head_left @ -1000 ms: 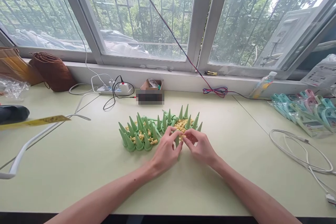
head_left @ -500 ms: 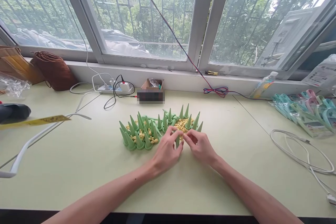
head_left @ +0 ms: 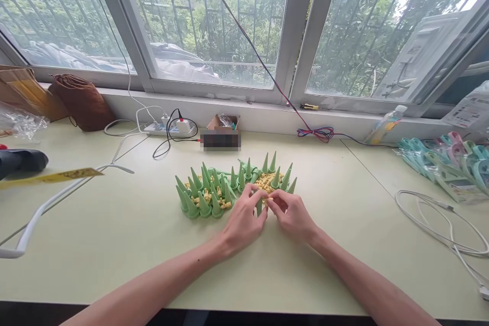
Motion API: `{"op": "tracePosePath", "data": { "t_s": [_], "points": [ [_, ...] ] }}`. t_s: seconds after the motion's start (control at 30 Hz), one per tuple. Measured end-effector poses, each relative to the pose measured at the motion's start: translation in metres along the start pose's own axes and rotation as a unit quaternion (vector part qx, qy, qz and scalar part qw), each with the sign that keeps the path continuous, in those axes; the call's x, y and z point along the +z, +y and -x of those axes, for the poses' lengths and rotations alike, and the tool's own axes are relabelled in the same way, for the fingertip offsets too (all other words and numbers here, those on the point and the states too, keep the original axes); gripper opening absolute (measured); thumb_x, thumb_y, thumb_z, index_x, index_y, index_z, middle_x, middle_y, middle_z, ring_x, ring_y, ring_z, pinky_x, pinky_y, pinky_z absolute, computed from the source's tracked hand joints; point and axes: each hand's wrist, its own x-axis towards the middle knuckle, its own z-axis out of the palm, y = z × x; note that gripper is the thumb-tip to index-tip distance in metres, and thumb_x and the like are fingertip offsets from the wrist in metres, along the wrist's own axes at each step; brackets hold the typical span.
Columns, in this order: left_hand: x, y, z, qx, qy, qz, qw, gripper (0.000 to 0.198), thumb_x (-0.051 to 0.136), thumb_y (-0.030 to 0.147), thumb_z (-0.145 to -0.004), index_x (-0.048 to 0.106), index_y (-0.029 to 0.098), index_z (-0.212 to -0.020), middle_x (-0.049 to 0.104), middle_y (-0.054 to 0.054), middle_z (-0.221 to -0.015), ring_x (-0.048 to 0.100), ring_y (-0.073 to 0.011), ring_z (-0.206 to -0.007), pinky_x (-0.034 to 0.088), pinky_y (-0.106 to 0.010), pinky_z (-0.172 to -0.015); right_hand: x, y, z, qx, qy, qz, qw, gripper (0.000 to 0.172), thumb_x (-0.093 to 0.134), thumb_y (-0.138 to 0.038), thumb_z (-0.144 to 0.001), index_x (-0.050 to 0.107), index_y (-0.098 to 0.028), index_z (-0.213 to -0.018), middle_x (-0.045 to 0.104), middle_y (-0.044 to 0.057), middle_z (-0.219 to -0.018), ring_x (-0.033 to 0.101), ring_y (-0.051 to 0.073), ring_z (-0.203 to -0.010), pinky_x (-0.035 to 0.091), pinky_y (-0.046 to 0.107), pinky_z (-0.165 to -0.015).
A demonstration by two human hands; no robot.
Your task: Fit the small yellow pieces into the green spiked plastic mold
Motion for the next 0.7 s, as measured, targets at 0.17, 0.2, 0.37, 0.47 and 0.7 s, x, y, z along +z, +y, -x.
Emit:
{"op": "tracePosePath", "data": {
  "t_s": [0.17, 0.2, 0.37, 0.47, 0.7],
  "points": [
    [-0.0003, -0.0002, 0.0004, -0.002, 0.004, 0.004, 1.0, 0.015, 0.049, 0.023, -0.093, 0.057, 0.022, -0.106, 0.049, -0.004, -0.109, 0.048, -0.0076, -0.061, 0.049, -0.025, -0.056, -0.0002, -0.0001, -0.0002, -0.003, 0.005, -0.011, 1.0, 0.019, 0.052, -0.033, -0.095, 0.06, -0.017, -0.089, 0.055, -0.001, -0.065, 0.045, 0.012, -0.055, 0.038, 0.025, -0.052],
    [-0.0006, 0.0, 0.0004, -0.002, 0.005, 0.007, 1.0, 0.015, 0.049, 0.023, -0.093, 0.057, 0.022, -0.106, 0.049, -0.004, -0.109, 0.049, -0.0076, -0.06, 0.049, -0.025, -0.056, -0.0003, -0.0003, -0.0004, -0.003, 0.006, -0.013, 1.0, 0.018, 0.052, -0.033, -0.095, 0.06, -0.017, -0.09, 0.056, 0.0, -0.066, 0.046, 0.013, -0.056, 0.038, 0.025, -0.053],
    [-0.0011, 0.0005, -0.0003, 0.001, 0.006, 0.01, 1.0, 0.015, 0.05, 0.023, -0.092, 0.057, 0.021, -0.106, 0.049, -0.005, -0.108, 0.047, -0.0068, -0.058, 0.048, -0.025, -0.055, -0.0003, -0.003, -0.0009, 0.001, 0.005, -0.011, 1.0, 0.019, 0.052, -0.034, -0.095, 0.059, -0.018, -0.089, 0.057, 0.0, -0.067, 0.048, 0.013, -0.057, 0.04, 0.025, -0.054],
    [-0.0002, 0.0, -0.0004, 0.004, 0.009, 0.01, 1.0, 0.015, 0.05, 0.022, -0.092, 0.057, 0.021, -0.106, 0.05, -0.005, -0.107, 0.048, -0.0074, -0.06, 0.048, -0.024, -0.055, 0.0002, -0.0034, -0.0006, 0.002, 0.001, -0.01, 1.0, 0.023, 0.05, -0.037, -0.096, 0.059, -0.018, -0.087, 0.058, 0.001, -0.068, 0.048, 0.013, -0.057, 0.039, 0.025, -0.053],
    [-0.0006, 0.001, 0.0006, 0.005, 0.003, 0.002, 1.0, 0.017, 0.051, 0.018, -0.09, 0.057, 0.021, -0.105, 0.05, -0.005, -0.109, 0.049, -0.0086, -0.063, 0.049, -0.025, -0.058, 0.0015, 0.0035, -0.0004, 0.011, 0.002, 0.013, 1.0, 0.035, 0.047, -0.042, -0.098, 0.057, -0.017, -0.075, 0.05, -0.002, -0.061, 0.037, 0.011, -0.053, 0.032, 0.025, -0.05]
  ]
}}
